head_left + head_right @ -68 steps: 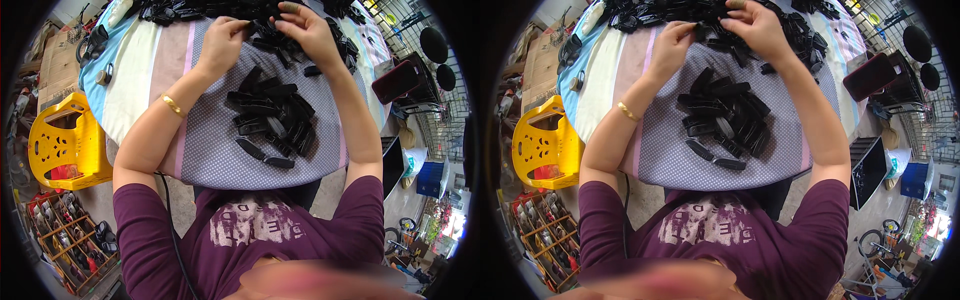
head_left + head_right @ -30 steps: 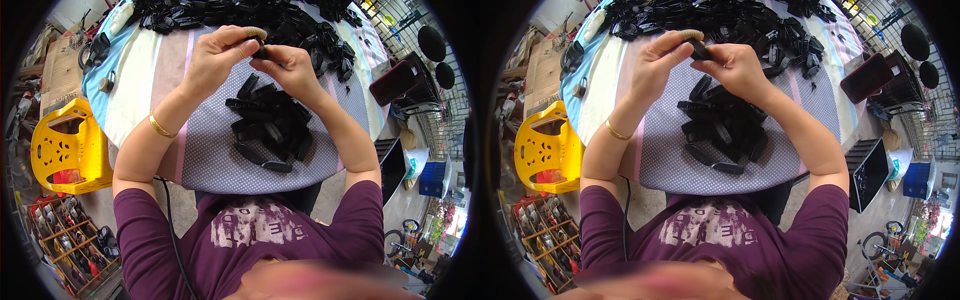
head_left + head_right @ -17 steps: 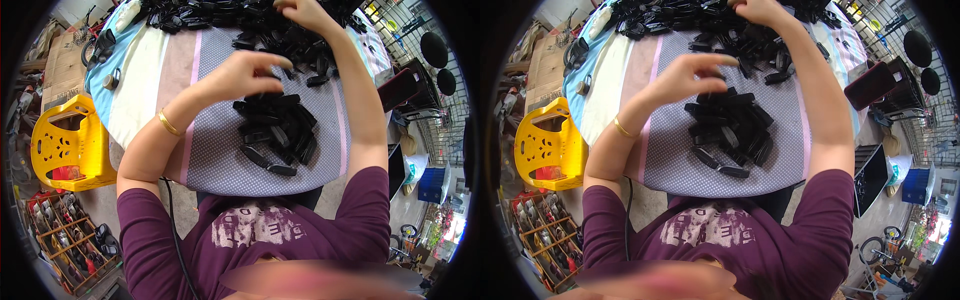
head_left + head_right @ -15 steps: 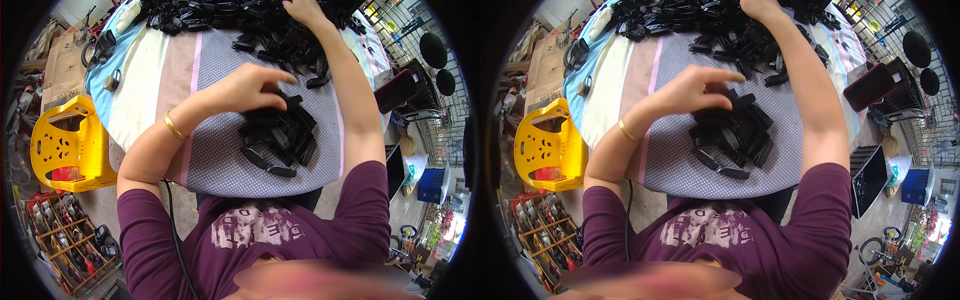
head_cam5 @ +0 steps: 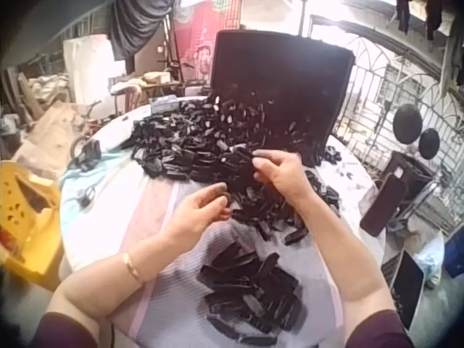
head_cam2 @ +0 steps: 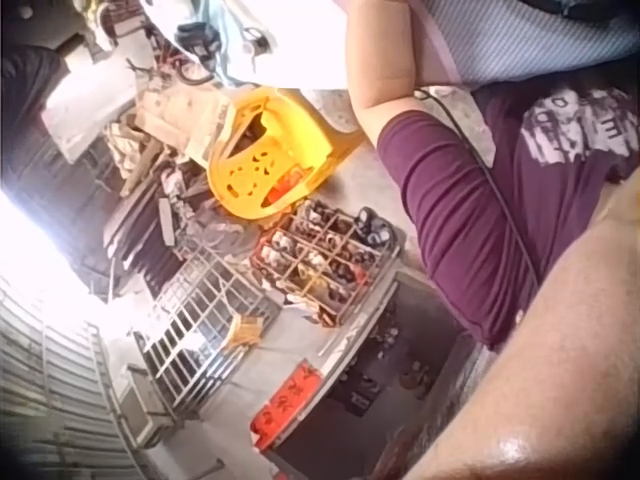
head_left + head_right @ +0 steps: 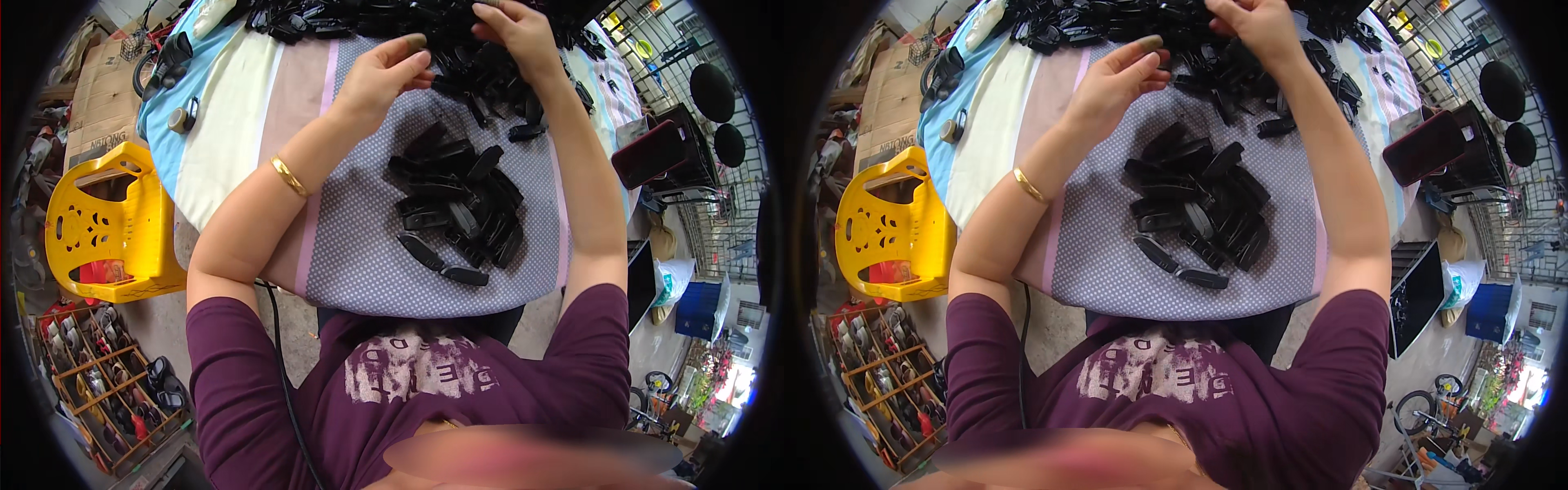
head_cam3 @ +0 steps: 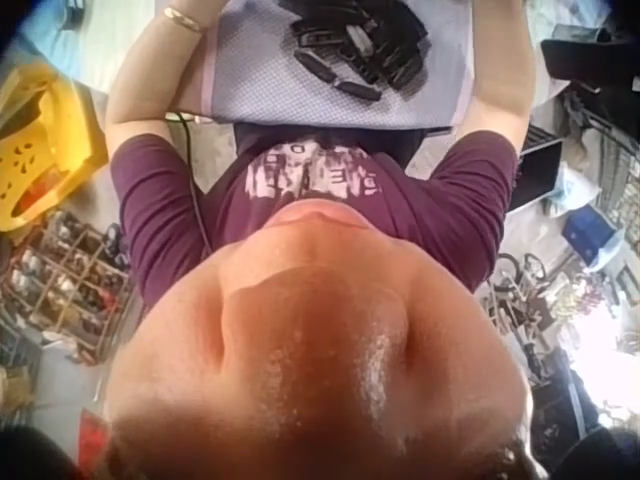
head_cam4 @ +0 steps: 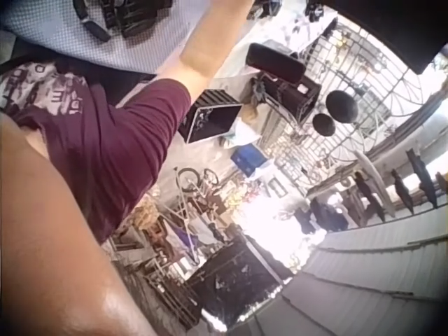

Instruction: Inspecting and sorting small black plastic components on a table.

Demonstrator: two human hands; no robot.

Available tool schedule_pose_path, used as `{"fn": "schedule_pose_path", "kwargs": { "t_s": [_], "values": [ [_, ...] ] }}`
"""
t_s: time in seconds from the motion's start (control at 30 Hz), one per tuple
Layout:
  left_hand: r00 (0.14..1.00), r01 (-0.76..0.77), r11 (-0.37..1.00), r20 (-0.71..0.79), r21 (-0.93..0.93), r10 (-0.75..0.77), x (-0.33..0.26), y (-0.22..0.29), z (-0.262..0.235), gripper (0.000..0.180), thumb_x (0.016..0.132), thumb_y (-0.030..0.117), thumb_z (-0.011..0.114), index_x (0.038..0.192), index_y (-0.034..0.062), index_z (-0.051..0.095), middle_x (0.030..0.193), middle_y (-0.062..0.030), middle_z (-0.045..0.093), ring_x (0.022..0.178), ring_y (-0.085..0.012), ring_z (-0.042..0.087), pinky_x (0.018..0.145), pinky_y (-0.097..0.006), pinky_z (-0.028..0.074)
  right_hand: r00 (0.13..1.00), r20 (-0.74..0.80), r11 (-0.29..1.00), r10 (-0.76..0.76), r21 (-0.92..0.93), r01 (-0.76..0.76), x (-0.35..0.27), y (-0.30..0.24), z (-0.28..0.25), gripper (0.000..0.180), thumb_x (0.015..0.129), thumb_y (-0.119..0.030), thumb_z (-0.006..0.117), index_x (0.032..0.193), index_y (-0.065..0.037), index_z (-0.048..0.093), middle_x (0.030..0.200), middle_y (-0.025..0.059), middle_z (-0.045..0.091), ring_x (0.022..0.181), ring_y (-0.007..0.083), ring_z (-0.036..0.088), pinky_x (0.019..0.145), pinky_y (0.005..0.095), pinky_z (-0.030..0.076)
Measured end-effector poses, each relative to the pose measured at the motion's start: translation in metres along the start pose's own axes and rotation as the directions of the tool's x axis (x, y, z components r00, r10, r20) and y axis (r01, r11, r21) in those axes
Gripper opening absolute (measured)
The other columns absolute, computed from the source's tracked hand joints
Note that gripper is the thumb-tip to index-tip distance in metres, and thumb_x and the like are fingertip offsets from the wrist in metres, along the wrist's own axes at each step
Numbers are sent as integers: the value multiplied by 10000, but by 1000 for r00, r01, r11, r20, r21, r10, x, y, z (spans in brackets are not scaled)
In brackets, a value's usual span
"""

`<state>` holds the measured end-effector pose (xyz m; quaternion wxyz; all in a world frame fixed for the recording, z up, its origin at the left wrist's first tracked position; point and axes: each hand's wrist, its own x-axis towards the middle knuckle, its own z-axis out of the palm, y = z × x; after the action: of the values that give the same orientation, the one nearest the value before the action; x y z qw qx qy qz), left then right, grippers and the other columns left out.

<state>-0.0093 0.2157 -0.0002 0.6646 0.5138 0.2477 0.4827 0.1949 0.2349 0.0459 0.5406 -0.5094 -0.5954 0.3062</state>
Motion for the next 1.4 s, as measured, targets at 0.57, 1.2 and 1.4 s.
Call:
{"fn": "schedule_pose_path", "kwargs": {
  "t_s": [0.57, 1.2, 1.4],
  "values": [
    [980, -107, 990, 161, -87, 120, -18, 19, 17, 307, 832, 60, 628, 1130, 12, 574, 937, -38, 623, 791, -93, 577, 704, -218, 481, 985, -54, 977, -164, 130, 170, -96, -28, 21, 225, 826, -113, 657, 1005, 13, 606, 901, 46, 641, 812, 88, 603, 749, 209, 497],
    [997, 63, 969, 52, -240, -52, -19, 20, 13, 252, 843, 44, 601, 1092, 9, 595, 984, -82, 640, 875, -151, 617, 816, -270, 514, 661, 274, 375, -699, -646, 665, -97, -21, 17, 245, 681, 24, 669, 909, -15, 589, 849, 86, 633, 764, 222, 632, 646, 268, 510],
    [994, -97, 993, 48, -68, 100, -13, 21, 7, 263, 866, 10, 545, 1126, -12, 579, 1032, -110, 634, 930, -151, 607, 842, -245, 492, 937, 158, 869, -311, -352, 348, -106, -30, 29, 325, 767, -56, 655, 1071, -15, 549, 1035, 105, 604, 900, 175, 613, 793, 261, 487]
  ]
}}
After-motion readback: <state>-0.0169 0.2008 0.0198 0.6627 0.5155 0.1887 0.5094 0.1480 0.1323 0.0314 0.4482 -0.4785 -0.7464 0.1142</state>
